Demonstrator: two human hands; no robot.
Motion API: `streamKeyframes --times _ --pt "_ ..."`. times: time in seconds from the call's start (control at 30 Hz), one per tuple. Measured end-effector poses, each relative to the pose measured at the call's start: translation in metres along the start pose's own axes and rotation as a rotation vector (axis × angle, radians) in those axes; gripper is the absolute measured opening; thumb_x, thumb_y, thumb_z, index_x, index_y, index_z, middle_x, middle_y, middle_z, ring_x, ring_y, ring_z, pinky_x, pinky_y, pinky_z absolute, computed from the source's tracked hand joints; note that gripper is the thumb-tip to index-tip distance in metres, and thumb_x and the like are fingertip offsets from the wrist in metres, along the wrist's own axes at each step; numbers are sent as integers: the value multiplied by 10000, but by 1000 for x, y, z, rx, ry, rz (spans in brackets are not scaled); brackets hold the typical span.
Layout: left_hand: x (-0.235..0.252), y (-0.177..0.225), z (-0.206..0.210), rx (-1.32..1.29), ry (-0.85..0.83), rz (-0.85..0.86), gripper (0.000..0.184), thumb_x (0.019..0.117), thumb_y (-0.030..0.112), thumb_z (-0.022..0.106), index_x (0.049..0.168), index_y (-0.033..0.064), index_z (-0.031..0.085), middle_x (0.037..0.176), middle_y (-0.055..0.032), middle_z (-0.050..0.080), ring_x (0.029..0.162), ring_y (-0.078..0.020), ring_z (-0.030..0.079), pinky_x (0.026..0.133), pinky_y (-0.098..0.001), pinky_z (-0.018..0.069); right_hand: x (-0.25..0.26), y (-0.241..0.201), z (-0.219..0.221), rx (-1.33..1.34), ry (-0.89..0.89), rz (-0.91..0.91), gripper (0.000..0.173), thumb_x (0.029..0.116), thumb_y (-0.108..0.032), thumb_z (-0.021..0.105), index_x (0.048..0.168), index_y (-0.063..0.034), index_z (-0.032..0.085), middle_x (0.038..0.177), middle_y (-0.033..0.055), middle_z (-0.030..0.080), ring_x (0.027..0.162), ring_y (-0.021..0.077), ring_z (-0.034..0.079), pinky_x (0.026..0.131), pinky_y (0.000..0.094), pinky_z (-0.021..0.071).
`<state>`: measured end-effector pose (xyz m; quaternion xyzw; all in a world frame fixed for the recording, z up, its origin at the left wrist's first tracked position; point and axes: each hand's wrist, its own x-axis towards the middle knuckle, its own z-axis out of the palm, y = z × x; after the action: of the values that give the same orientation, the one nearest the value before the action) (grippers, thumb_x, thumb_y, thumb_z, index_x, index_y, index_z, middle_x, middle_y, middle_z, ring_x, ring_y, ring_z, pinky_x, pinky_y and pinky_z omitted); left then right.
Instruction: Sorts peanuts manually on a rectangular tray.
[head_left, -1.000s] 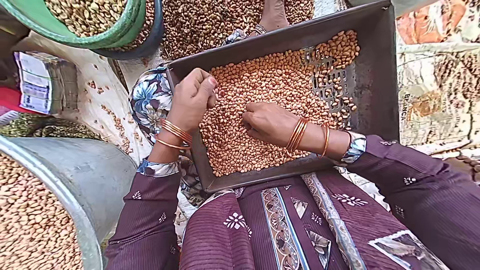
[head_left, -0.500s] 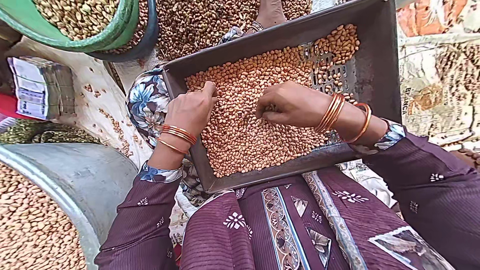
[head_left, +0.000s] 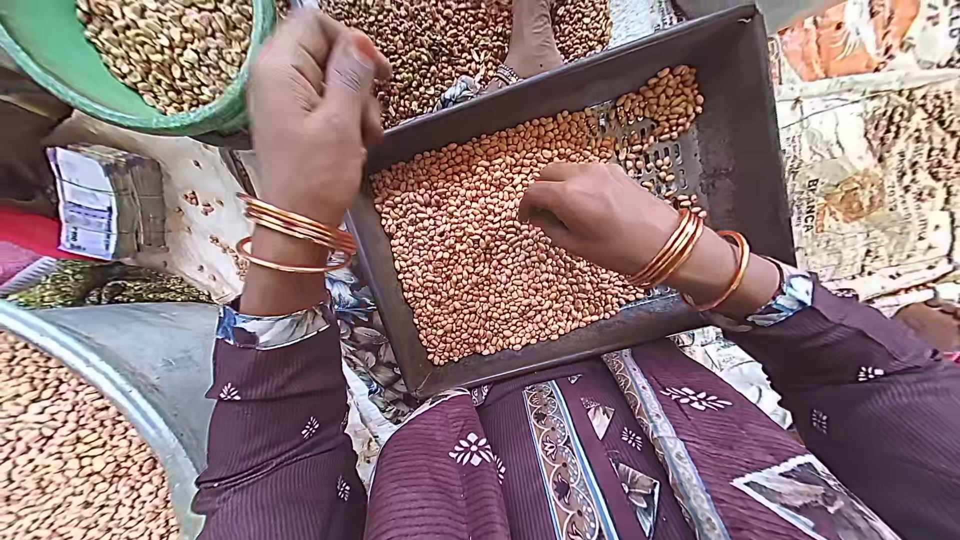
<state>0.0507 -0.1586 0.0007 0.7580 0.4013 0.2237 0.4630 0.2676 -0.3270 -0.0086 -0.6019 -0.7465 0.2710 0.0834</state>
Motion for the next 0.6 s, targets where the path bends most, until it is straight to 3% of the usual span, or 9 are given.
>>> streamKeyframes --times 0.07,0.1,0.13,0.2,0.3,0.37,0.47,0.53,0.6 --pt "-11 1 28 -177 -288 -166 431 1132 335 323 901 153 638 644 129 548 499 33 462 464 -141 389 -4 -16 -2 -58 212 -91 153 995 -46 575 1029 -9 719 935 167 677 808 313 694 679 424 568" --pt "-17 0 43 -272 -447 -278 539 1129 426 247 860 164 635 633 105 575 496 14 471 452 -150 376 -5 -24 -2 -73 295 -152 155 994 -41 577 1030 -13 725 952 153 693 832 291 700 691 388 574" --pt "-24 -1 57 -379 -581 -389 614 1105 530 180 832 192 614 639 90 603 510 9 498 453 -148 384 -5 -30 -1 -80 348 -209 165 1010 -57 565 1030 -26 726 990 140 716 873 271 713 713 360 582" --pt "-38 0 77 -635 -706 -514 630 1065 643 189 793 238 587 626 87 575 516 15 510 463 -143 418 -8 -36 -3 -70 341 -259 190 1049 -124 546 1087 -56 719 1089 126 718 959 271 707 751 362 586" --pt "-36 -12 93 -966 -885 -468 559 1112 478 232 808 193 606 634 74 549 478 26 438 427 -122 352 -13 -15 -23 -124 340 -121 202 1032 -93 531 1106 -55 714 1095 140 705 918 300 704 716 421 580" --pt "-28 -16 94 -1037 -852 -463 471 1117 350 267 779 202 560 637 91 502 460 24 383 413 -119 318 -15 16 -48 -237 297 196 241 1054 -100 487 1152 -18 691 1113 209 690 956 394 700 765 532 562" --pt "-16 -17 89 -1142 -666 -500 443 1122 315 269 761 218 506 630 105 449 436 31 330 392 -110 272 -9 74 -68 -303 84 724 296 1024 -71 507 1259 86 596 1299 345 573 1190 546 585 911 677 485" --pt "-8 -16 87 -1208 -565 -533 430 1129 314 257 804 204 516 658 99 469 442 34 351 398 -94 293 -6 102 -62 -260 -8 788 292 988 -40 559 1221 127 609 1333 360 532 1253 547 537 964 669 477" --pt "-1 -12 88 -1270 -526 -553 415 1130 295 265 846 180 545 698 77 504 475 25 409 431 -88 352 -9 114 -58 -124 -27 622 262 997 -42 535 1215 51 646 1251 298 578 1180 479 581 958 621 482"
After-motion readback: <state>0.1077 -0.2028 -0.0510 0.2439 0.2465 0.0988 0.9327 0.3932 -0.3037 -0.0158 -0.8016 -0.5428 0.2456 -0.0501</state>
